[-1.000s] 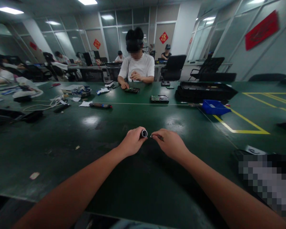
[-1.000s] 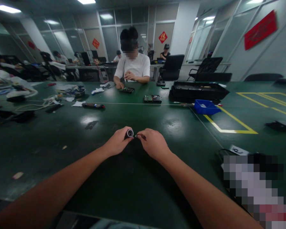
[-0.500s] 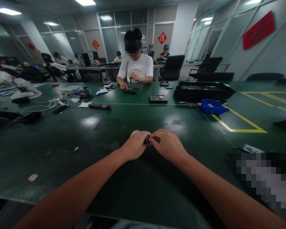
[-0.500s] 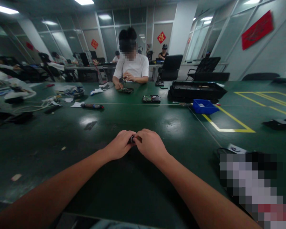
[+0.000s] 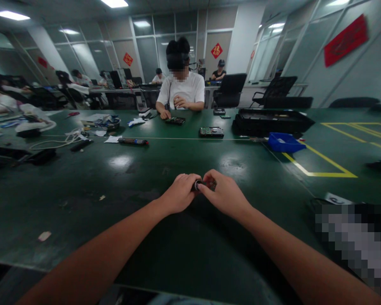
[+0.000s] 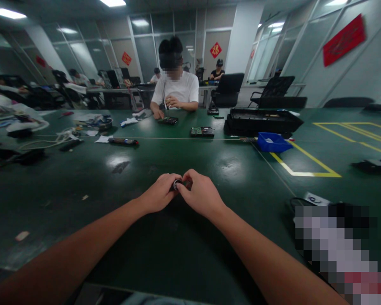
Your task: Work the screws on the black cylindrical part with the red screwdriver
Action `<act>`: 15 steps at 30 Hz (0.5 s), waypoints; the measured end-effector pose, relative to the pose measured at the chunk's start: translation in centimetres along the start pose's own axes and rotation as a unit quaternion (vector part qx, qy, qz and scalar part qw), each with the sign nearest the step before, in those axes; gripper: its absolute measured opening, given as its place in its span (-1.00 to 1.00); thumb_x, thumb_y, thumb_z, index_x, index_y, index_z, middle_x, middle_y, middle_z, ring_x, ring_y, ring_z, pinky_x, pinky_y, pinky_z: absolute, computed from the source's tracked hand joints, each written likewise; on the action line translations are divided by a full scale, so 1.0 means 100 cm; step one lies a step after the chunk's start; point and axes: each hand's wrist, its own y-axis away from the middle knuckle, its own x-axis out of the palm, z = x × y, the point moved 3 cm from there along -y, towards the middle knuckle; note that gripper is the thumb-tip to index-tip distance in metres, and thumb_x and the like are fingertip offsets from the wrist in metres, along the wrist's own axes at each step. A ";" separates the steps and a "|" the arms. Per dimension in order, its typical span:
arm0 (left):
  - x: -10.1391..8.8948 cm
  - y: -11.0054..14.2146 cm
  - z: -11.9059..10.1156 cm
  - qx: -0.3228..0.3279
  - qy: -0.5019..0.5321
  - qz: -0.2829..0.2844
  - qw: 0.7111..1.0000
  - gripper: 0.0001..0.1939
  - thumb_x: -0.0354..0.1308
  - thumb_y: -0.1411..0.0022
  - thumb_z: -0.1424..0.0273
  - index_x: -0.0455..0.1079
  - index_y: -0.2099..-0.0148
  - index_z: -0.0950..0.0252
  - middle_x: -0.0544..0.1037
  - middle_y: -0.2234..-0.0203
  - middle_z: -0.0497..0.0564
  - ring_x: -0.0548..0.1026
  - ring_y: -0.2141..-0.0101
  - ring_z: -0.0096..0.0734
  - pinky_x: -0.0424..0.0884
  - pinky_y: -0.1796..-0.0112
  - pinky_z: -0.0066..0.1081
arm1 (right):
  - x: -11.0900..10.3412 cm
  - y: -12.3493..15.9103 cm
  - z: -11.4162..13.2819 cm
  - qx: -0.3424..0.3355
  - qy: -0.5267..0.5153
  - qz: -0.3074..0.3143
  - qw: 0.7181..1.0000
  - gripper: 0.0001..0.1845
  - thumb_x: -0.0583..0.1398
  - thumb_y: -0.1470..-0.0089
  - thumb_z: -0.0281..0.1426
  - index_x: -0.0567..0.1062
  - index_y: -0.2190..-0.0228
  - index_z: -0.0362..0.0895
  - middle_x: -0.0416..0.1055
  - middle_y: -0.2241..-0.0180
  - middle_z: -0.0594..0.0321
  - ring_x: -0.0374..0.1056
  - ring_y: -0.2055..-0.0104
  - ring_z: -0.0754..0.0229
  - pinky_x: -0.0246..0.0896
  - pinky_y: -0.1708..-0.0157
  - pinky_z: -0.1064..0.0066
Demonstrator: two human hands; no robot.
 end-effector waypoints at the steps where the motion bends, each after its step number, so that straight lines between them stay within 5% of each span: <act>1: 0.000 0.000 0.000 0.000 -0.001 0.001 1.000 -0.77 0.09 -0.30 0.48 0.29 -0.01 0.28 0.50 0.13 0.07 0.42 0.12 -0.19 0.31 -0.01 -0.09 | 0.000 0.000 -0.001 0.004 0.001 0.003 1.000 -0.84 0.23 -0.10 -0.27 0.45 0.31 -0.09 0.48 0.40 0.28 0.38 0.39 0.20 0.17 0.41 0.38; 9: 0.000 0.000 0.000 0.006 -0.005 0.008 1.000 -0.71 0.07 -0.26 0.54 0.28 -0.03 0.28 0.49 0.11 0.09 0.41 0.11 -0.18 0.29 -0.02 -0.08 | 0.003 -0.001 0.001 -0.001 0.041 -0.012 0.999 -0.84 0.25 -0.08 -0.28 0.44 0.31 -0.09 0.47 0.42 0.26 0.37 0.39 0.18 0.12 0.44 0.36; 15: 0.001 0.000 0.002 -0.013 0.025 0.008 1.000 -0.80 0.07 -0.29 0.47 0.30 0.02 0.25 0.49 0.16 0.04 0.41 0.16 -0.22 0.32 0.04 -0.13 | 0.004 -0.002 -0.008 0.051 -0.021 0.002 0.998 -0.74 0.23 -0.09 -0.15 0.45 0.29 -0.08 0.46 0.43 0.28 0.36 0.42 0.19 0.14 0.47 0.36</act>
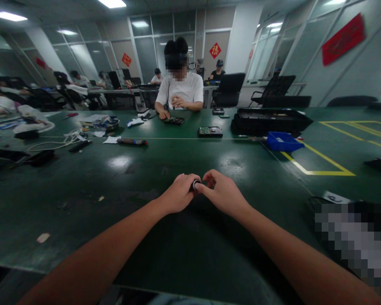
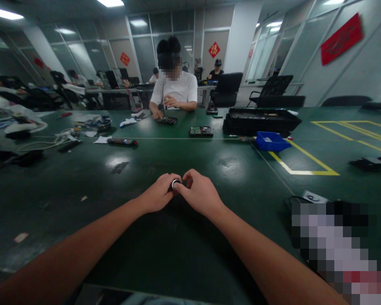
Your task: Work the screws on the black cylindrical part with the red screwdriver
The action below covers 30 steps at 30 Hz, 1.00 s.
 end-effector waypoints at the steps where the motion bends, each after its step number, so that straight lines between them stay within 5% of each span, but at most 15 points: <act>1: 0.000 0.000 0.001 -0.007 0.007 -0.003 1.000 -0.81 0.09 -0.30 0.45 0.31 0.04 0.25 0.49 0.18 0.03 0.41 0.17 -0.23 0.32 0.05 -0.15 | -0.001 -0.001 -0.002 0.009 -0.014 0.001 1.000 -0.72 0.22 -0.11 -0.13 0.44 0.30 -0.08 0.46 0.42 0.28 0.37 0.42 0.19 0.15 0.46 0.36; 21: -0.003 0.001 -0.004 -0.004 0.032 0.005 0.999 -0.80 0.05 -0.31 0.44 0.30 0.01 0.25 0.49 0.14 0.06 0.42 0.12 -0.20 0.29 -0.06 -0.06 | -0.001 0.003 0.006 -0.049 0.036 -0.022 0.998 -0.81 0.20 -0.13 -0.26 0.45 0.25 -0.10 0.46 0.43 0.27 0.36 0.42 0.20 0.13 0.45 0.38; 30: 0.002 0.001 -0.005 0.003 0.000 -0.002 1.000 -0.70 0.00 -0.29 0.54 0.28 -0.05 0.25 0.50 0.05 0.09 0.43 0.01 -0.19 0.05 -0.21 0.10 | 0.008 0.007 0.009 -0.046 0.054 -0.028 0.997 -0.81 0.14 -0.16 -0.30 0.36 0.18 -0.09 0.46 0.39 0.22 0.37 0.40 0.17 0.13 0.42 0.36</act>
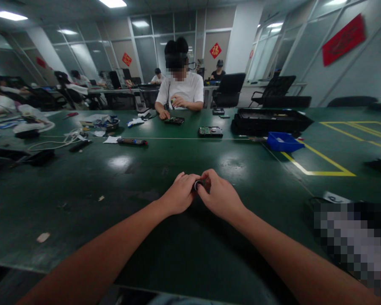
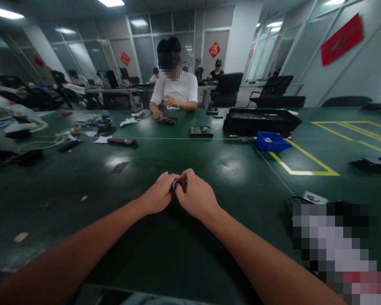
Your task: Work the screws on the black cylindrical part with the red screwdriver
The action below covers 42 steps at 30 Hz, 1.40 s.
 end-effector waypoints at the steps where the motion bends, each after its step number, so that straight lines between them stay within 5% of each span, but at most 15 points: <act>1: 0.001 0.000 0.000 0.001 -0.002 0.000 1.000 -0.71 0.00 -0.29 0.54 0.28 -0.05 0.25 0.51 0.05 0.08 0.43 0.02 -0.20 0.05 -0.21 0.10 | 0.001 0.000 0.000 0.005 -0.004 0.002 1.000 -0.82 0.14 -0.16 -0.31 0.36 0.18 -0.09 0.46 0.39 0.22 0.36 0.41 0.17 0.13 0.42 0.36; 7: -0.001 -0.001 0.004 -0.013 0.012 -0.023 1.000 -0.85 0.08 -0.33 0.39 0.29 0.05 0.25 0.50 0.19 0.03 0.42 0.16 -0.24 0.30 -0.01 -0.11 | -0.013 -0.001 -0.002 0.017 -0.050 -0.045 0.998 -0.82 0.11 -0.17 -0.35 0.41 0.20 -0.12 0.45 0.38 0.21 0.37 0.36 0.15 0.19 0.35 0.32; 13: -0.003 -0.002 0.012 -0.050 0.054 -0.051 0.996 -0.82 0.16 -0.29 0.38 0.30 0.07 0.23 0.48 0.19 0.01 0.41 0.15 -0.24 0.33 0.09 -0.23 | -0.038 0.000 0.003 -0.036 -0.096 -0.126 0.987 -0.72 0.07 -0.25 -0.32 0.53 0.13 -0.10 0.46 0.17 0.12 0.39 0.15 0.10 0.25 0.18 0.28; 18: -0.006 -0.002 0.015 -0.062 0.093 -0.062 0.992 -0.82 0.15 -0.30 0.37 0.30 0.06 0.24 0.48 0.22 -0.01 0.44 0.20 -0.29 0.35 0.15 -0.29 | -0.047 0.007 0.007 -0.039 -0.061 -0.156 0.985 -0.66 0.09 -0.27 -0.16 0.56 0.34 -0.09 0.47 0.43 0.22 0.37 0.41 0.18 0.22 0.38 0.34; 22: -0.008 -0.001 0.018 -0.071 0.095 -0.066 0.991 -0.81 0.16 -0.29 0.34 0.31 0.07 0.24 0.49 0.21 -0.01 0.44 0.19 -0.28 0.35 0.14 -0.28 | -0.047 0.012 0.005 -0.044 -0.141 -0.205 0.968 -0.71 0.07 -0.30 -0.18 0.50 0.22 -0.07 0.54 0.41 0.23 0.45 0.40 0.19 0.31 0.36 0.35; 32: -0.007 -0.002 0.019 -0.061 0.091 -0.070 0.991 -0.80 0.18 -0.28 0.36 0.34 0.05 0.22 0.50 0.20 -0.01 0.43 0.17 -0.27 0.34 0.12 -0.28 | -0.035 0.009 0.000 -0.052 -0.141 -0.157 0.976 -0.74 0.06 -0.30 -0.24 0.47 0.14 -0.09 0.58 0.32 0.18 0.52 0.29 0.16 0.34 0.25 0.32; 42: -0.010 -0.001 0.017 -0.072 0.095 -0.066 0.991 -0.82 0.16 -0.29 0.34 0.31 0.07 0.23 0.48 0.24 -0.02 0.44 0.21 -0.29 0.34 0.16 -0.31 | -0.041 0.006 0.000 -0.037 -0.092 -0.191 0.976 -0.72 0.09 -0.28 -0.22 0.53 0.24 -0.10 0.57 0.39 0.21 0.48 0.37 0.18 0.26 0.34 0.36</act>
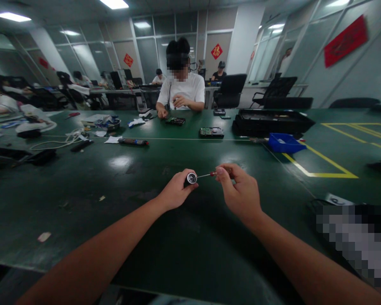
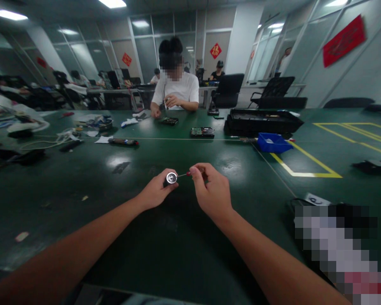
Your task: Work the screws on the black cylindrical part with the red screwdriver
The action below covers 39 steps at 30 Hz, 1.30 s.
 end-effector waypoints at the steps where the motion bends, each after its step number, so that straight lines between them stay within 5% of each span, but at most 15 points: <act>1: 0.000 0.000 0.000 0.000 0.000 0.001 1.000 -0.82 0.15 -0.30 0.34 0.30 0.07 0.23 0.48 0.24 -0.02 0.43 0.22 -0.30 0.33 0.17 -0.31 | 0.000 0.000 0.000 -0.001 0.000 0.003 1.000 -0.72 0.09 -0.29 -0.22 0.53 0.24 -0.10 0.57 0.39 0.21 0.47 0.38 0.19 0.25 0.35 0.37; 10: 0.001 0.001 0.002 -0.001 0.000 0.023 1.000 -0.78 0.09 -0.34 0.27 0.26 0.04 0.25 0.45 0.24 0.00 0.42 0.24 -0.29 0.31 0.21 -0.32 | 0.001 0.005 -0.001 -0.043 0.106 0.000 0.993 -0.54 0.21 -0.15 -0.05 0.38 0.61 -0.09 0.32 0.67 0.37 0.21 0.63 0.32 0.04 0.54 0.42; 18: 0.003 0.000 0.003 0.005 -0.011 0.025 1.000 -0.82 0.11 -0.33 0.32 0.27 0.06 0.24 0.44 0.26 -0.02 0.40 0.24 -0.30 0.30 0.22 -0.33 | 0.002 0.006 0.006 -0.110 0.038 0.048 0.992 -0.84 0.13 -0.23 -0.32 0.48 0.24 -0.12 0.53 0.37 0.20 0.44 0.37 0.20 0.27 0.33 0.37; 22: 0.004 -0.001 0.005 0.016 -0.014 0.023 0.999 -0.84 0.12 -0.32 0.34 0.28 0.08 0.25 0.44 0.26 -0.02 0.39 0.24 -0.30 0.29 0.22 -0.33 | 0.003 0.006 0.008 -0.139 0.012 0.083 0.987 -0.82 0.11 -0.19 -0.42 0.44 0.17 -0.13 0.52 0.34 0.19 0.45 0.33 0.17 0.29 0.30 0.34; 29: 0.004 0.000 0.005 0.018 -0.011 0.024 0.999 -0.85 0.12 -0.32 0.36 0.28 0.08 0.24 0.43 0.26 -0.04 0.38 0.24 -0.32 0.27 0.22 -0.34 | 0.005 0.007 0.005 -0.080 0.008 0.069 0.994 -0.79 0.09 -0.28 -0.30 0.47 0.16 -0.10 0.50 0.42 0.24 0.41 0.45 0.21 0.22 0.42 0.36; 34: 0.003 0.000 0.002 0.013 -0.010 0.022 1.000 -0.86 0.12 -0.31 0.39 0.28 0.09 0.24 0.43 0.27 -0.04 0.38 0.25 -0.33 0.26 0.23 -0.35 | 0.011 0.007 -0.006 0.020 -0.147 0.038 0.988 -0.78 0.14 -0.24 -0.27 0.43 0.12 -0.09 0.52 0.29 0.16 0.47 0.26 0.12 0.34 0.24 0.27; 39: 0.002 0.001 0.000 -0.005 -0.015 0.026 1.000 -0.84 0.13 -0.30 0.41 0.28 0.07 0.24 0.44 0.26 -0.03 0.38 0.24 -0.32 0.26 0.22 -0.33 | 0.020 0.001 -0.020 0.125 -0.295 0.026 0.947 -0.79 0.15 -0.22 -0.23 0.47 0.24 -0.11 0.48 0.36 0.21 0.42 0.34 0.19 0.36 0.25 0.27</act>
